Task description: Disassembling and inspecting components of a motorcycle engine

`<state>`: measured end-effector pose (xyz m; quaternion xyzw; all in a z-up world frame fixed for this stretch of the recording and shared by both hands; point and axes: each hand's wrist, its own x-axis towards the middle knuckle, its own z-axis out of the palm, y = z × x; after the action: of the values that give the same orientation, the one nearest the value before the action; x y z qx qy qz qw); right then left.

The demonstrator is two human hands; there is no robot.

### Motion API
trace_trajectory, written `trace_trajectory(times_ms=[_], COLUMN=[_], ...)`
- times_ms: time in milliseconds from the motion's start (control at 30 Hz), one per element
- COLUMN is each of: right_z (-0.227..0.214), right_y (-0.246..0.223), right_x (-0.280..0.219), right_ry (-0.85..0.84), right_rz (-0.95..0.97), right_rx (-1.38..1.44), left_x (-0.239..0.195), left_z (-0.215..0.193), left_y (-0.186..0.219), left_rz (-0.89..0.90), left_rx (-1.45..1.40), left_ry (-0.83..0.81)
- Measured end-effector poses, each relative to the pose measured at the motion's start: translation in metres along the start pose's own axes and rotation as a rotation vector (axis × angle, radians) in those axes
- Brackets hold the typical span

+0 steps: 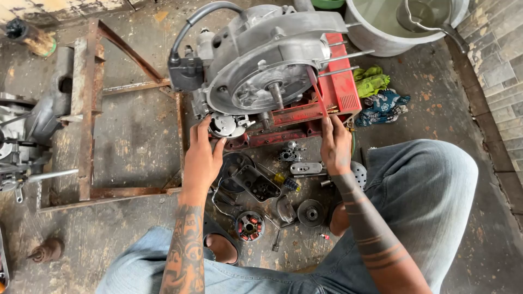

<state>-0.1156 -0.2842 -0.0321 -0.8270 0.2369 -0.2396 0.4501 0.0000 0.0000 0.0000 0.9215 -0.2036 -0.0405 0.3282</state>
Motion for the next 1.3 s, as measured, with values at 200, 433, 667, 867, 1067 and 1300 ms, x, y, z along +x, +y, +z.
trace_trajectory(times_ms=[200, 433, 667, 867, 1067, 1300], right_z=[0.073, 0.068, 0.076, 0.066, 0.024, 0.009], right_y=[0.09, 0.04, -0.032, 0.073, 0.184, 0.246], right_x=[-0.054, -0.052, -0.051, -0.064, -0.11, -0.131], right_ry=[-0.351, -0.331, -0.464, -0.538, -0.592, -0.676], right_rz=[0.247, 0.228, 0.155, 0.368, 0.367, 0.257], right_rx=[0.191, 0.224, 0.305, 0.33, -0.229, -0.384], left_x=[0.001, 0.0, 0.0, -0.001, -0.007, -0.025], left_z=[-0.004, -0.001, 0.005, 0.004, 0.009, 0.005], left_y=[0.001, -0.005, -0.014, -0.013, -0.019, -0.017], left_rz=[0.016, -0.002, 0.02, 0.093, 0.132, 0.142], left_rx=[-0.024, -0.035, -0.054, -0.054, 0.01, 0.165], left_ry=[-0.005, -0.012, -0.007, 0.038, 0.1, 0.078])
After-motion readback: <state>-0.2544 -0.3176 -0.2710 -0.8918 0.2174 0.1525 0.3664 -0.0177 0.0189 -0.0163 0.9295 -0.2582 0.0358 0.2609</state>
